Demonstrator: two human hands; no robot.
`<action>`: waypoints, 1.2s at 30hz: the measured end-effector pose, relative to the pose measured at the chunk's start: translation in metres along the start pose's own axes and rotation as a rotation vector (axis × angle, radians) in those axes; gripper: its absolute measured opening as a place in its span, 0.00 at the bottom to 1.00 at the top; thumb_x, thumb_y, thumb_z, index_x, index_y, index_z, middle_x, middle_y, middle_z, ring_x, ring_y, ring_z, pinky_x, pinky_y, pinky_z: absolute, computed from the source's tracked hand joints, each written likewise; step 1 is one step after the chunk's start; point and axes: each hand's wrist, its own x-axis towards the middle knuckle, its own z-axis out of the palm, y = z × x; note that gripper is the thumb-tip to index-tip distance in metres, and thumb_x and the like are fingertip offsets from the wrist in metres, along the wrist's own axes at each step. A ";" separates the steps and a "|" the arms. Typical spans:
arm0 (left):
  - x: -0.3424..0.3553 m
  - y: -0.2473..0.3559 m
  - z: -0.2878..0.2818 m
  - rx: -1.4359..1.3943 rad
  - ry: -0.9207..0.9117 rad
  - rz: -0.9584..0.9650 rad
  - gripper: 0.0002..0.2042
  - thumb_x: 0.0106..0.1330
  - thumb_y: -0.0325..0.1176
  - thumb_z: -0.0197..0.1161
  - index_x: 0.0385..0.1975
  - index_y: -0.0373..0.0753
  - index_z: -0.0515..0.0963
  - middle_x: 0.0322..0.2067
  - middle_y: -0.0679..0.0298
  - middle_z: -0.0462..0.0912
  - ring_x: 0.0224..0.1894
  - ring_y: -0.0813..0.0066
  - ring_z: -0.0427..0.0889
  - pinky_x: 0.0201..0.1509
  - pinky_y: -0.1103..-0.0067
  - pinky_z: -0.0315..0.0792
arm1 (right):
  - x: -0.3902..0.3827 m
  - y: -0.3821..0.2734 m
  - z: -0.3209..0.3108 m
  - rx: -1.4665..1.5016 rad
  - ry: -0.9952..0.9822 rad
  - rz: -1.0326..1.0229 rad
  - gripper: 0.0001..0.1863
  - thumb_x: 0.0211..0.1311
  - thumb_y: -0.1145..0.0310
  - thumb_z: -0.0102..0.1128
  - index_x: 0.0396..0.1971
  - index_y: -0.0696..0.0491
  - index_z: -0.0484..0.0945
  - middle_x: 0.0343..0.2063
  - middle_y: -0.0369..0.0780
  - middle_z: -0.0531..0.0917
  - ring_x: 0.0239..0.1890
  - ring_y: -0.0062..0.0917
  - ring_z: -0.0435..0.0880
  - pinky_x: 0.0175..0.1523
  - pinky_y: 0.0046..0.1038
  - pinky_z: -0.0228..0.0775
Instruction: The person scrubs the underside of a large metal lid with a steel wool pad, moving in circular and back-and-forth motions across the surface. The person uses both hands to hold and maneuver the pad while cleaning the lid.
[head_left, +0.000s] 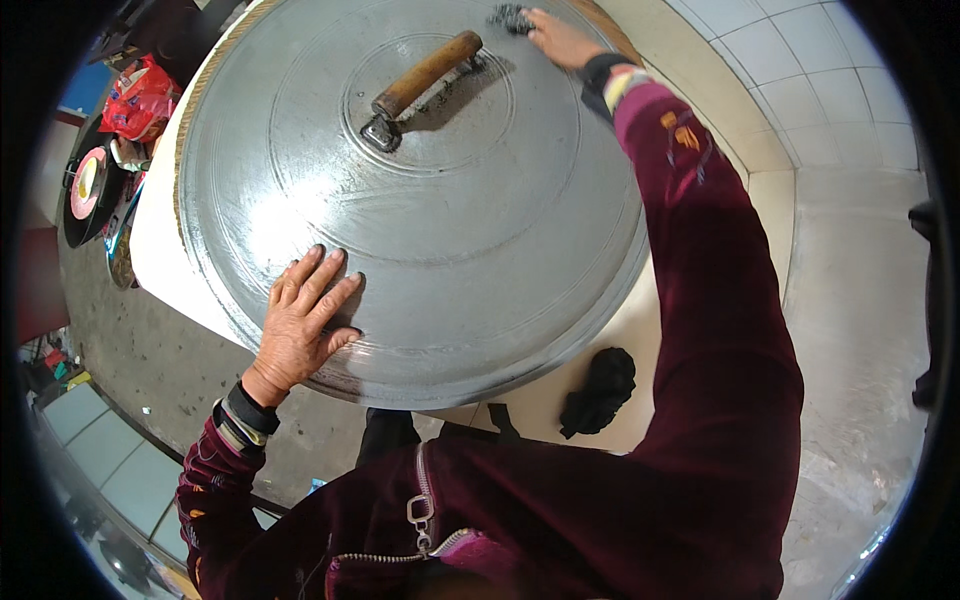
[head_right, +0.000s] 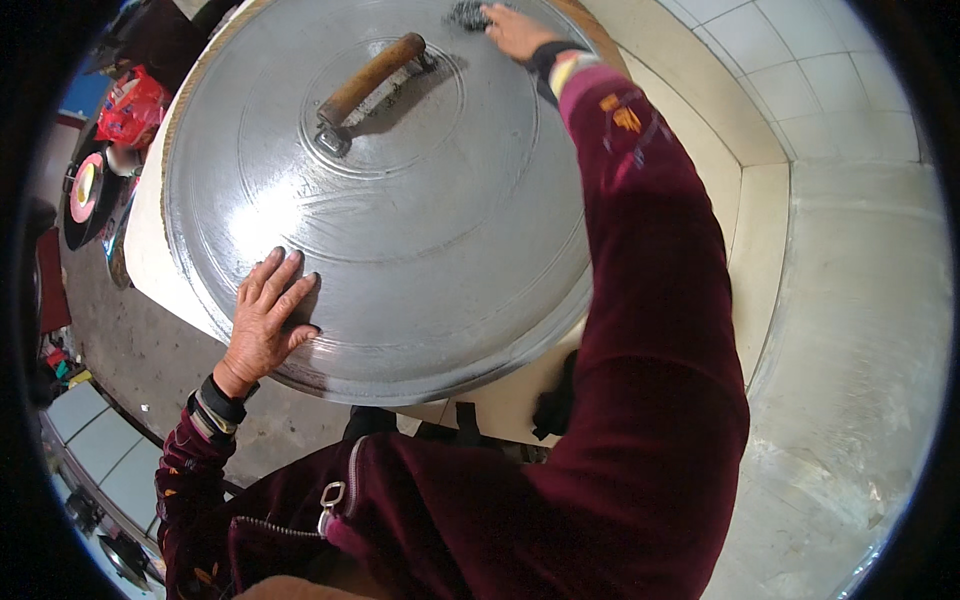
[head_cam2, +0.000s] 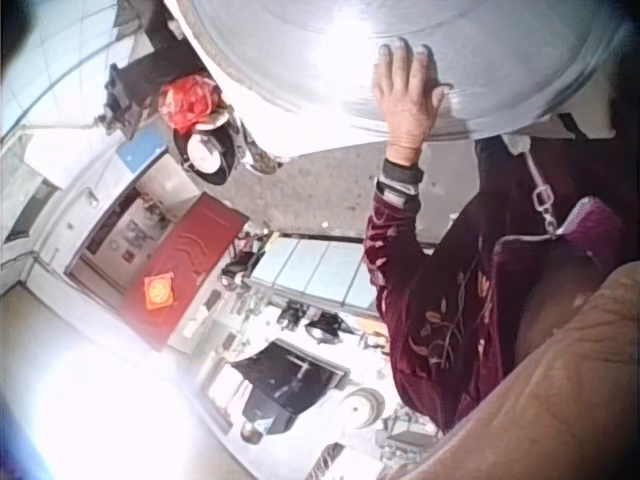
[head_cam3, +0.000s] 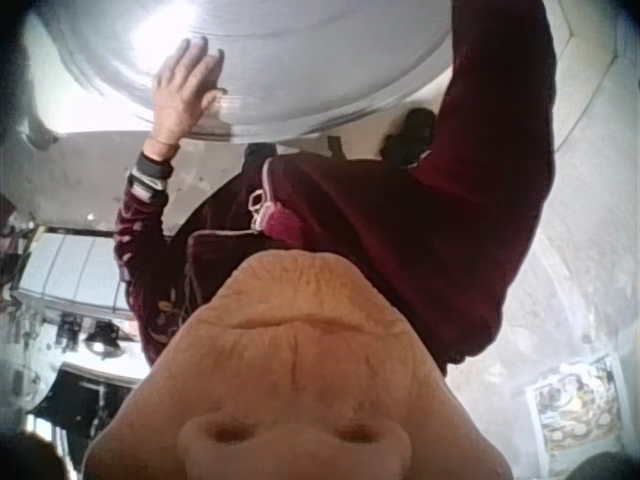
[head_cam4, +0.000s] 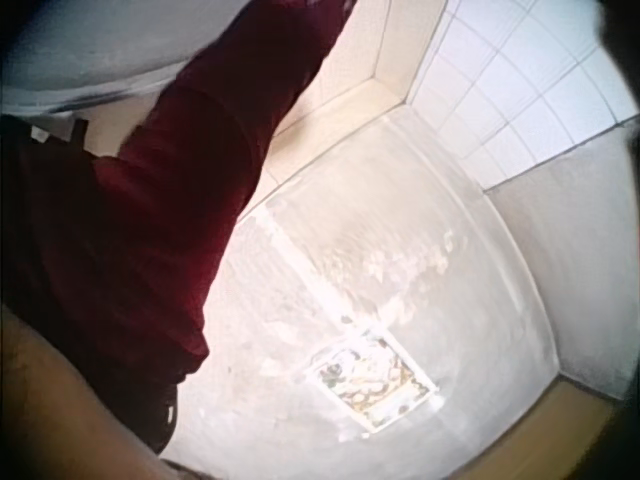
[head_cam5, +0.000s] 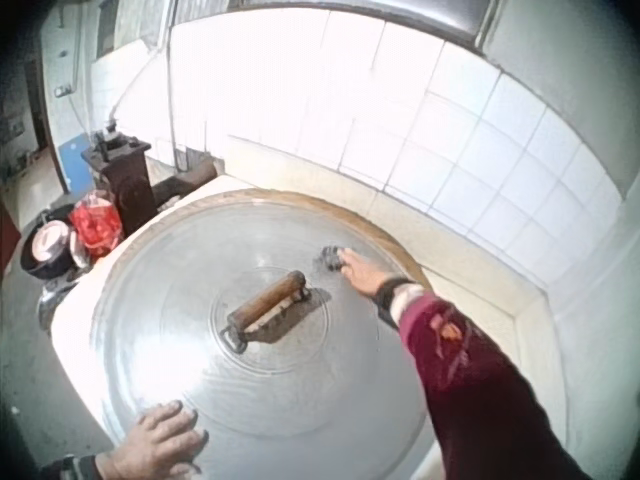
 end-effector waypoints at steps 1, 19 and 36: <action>0.000 0.000 0.000 -0.001 0.009 -0.001 0.36 0.55 0.56 0.66 0.64 0.51 0.69 0.70 0.61 0.61 0.72 0.54 0.56 0.71 0.56 0.54 | 0.012 0.010 0.008 0.076 -0.013 0.142 0.29 0.72 0.59 0.41 0.68 0.56 0.61 0.70 0.51 0.60 0.73 0.40 0.55 0.75 0.35 0.45; 0.004 0.004 0.000 0.043 0.037 0.030 0.36 0.56 0.57 0.64 0.64 0.47 0.69 0.70 0.59 0.61 0.72 0.52 0.56 0.71 0.55 0.54 | -0.287 -0.144 -0.021 0.002 0.000 0.205 0.31 0.72 0.66 0.48 0.72 0.46 0.55 0.73 0.43 0.55 0.74 0.37 0.55 0.74 0.42 0.48; 0.005 0.005 -0.001 0.096 0.010 0.005 0.37 0.55 0.58 0.64 0.65 0.47 0.68 0.71 0.59 0.59 0.73 0.51 0.55 0.71 0.57 0.54 | -0.246 0.030 -0.004 0.284 -0.055 0.524 0.33 0.71 0.53 0.45 0.67 0.62 0.59 0.65 0.57 0.66 0.67 0.47 0.65 0.71 0.39 0.56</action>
